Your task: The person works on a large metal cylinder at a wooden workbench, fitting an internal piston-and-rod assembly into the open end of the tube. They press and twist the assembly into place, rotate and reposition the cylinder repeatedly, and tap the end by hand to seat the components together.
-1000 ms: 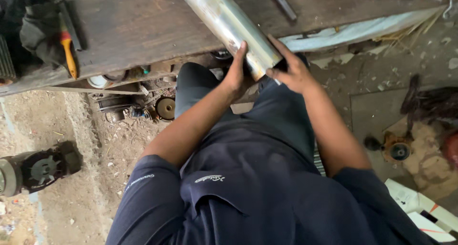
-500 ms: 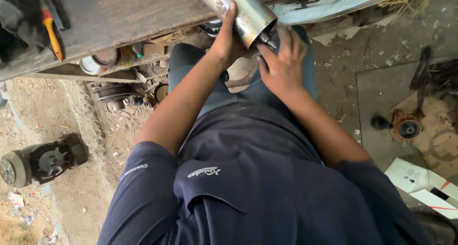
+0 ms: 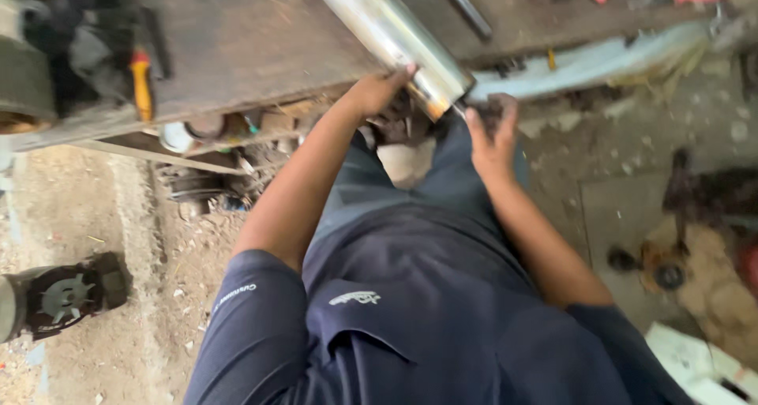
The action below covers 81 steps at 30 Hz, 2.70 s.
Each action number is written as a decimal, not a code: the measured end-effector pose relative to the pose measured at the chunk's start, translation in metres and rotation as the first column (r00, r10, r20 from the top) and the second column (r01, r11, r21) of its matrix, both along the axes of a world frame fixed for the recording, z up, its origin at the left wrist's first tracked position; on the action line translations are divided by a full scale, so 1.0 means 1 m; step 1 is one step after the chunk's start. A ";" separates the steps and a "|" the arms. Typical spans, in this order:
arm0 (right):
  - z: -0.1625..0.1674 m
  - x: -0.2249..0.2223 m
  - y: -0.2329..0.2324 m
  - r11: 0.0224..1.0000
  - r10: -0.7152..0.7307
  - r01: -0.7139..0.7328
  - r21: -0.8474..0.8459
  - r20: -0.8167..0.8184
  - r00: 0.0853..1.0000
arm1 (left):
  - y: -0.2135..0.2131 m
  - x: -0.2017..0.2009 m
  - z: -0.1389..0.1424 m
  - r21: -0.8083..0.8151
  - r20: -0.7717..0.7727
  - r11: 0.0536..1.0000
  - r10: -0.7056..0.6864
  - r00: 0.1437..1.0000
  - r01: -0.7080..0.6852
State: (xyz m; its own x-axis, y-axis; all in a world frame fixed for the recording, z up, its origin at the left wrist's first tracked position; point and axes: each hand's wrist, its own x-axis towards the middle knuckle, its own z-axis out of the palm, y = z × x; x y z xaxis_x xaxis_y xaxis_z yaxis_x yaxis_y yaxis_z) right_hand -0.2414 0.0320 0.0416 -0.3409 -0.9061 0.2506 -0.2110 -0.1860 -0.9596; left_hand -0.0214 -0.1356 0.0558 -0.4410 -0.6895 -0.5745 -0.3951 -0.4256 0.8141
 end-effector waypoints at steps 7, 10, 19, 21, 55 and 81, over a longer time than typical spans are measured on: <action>0.012 0.016 -0.040 0.997 -0.034 0.065 0.050 -0.474 0.880 | -0.136 0.129 0.061 -0.788 0.207 0.602 0.460 0.863 -0.131; 0.020 0.025 -0.044 0.992 0.005 0.045 0.117 -0.401 0.916 | -0.213 0.162 0.079 -0.824 0.166 0.514 0.622 0.766 -0.239; 0.042 0.033 -0.047 0.946 0.053 0.016 0.322 -0.205 0.977 | -0.349 0.152 0.071 -0.813 0.266 0.526 0.716 0.646 -0.248; 0.043 0.033 -0.049 0.946 0.040 0.011 0.325 -0.150 0.988 | -0.347 0.152 0.067 -0.809 0.255 0.531 0.703 0.664 -0.252; 0.009 -0.200 -0.032 0.716 -0.506 0.668 -0.203 0.509 0.696 | -0.234 0.109 0.029 -0.713 0.285 0.501 0.847 0.449 -0.491; -0.028 -0.168 -0.015 0.938 0.004 0.127 0.324 -0.377 0.926 | -0.233 0.127 0.036 -0.764 0.253 0.422 0.892 0.375 -0.488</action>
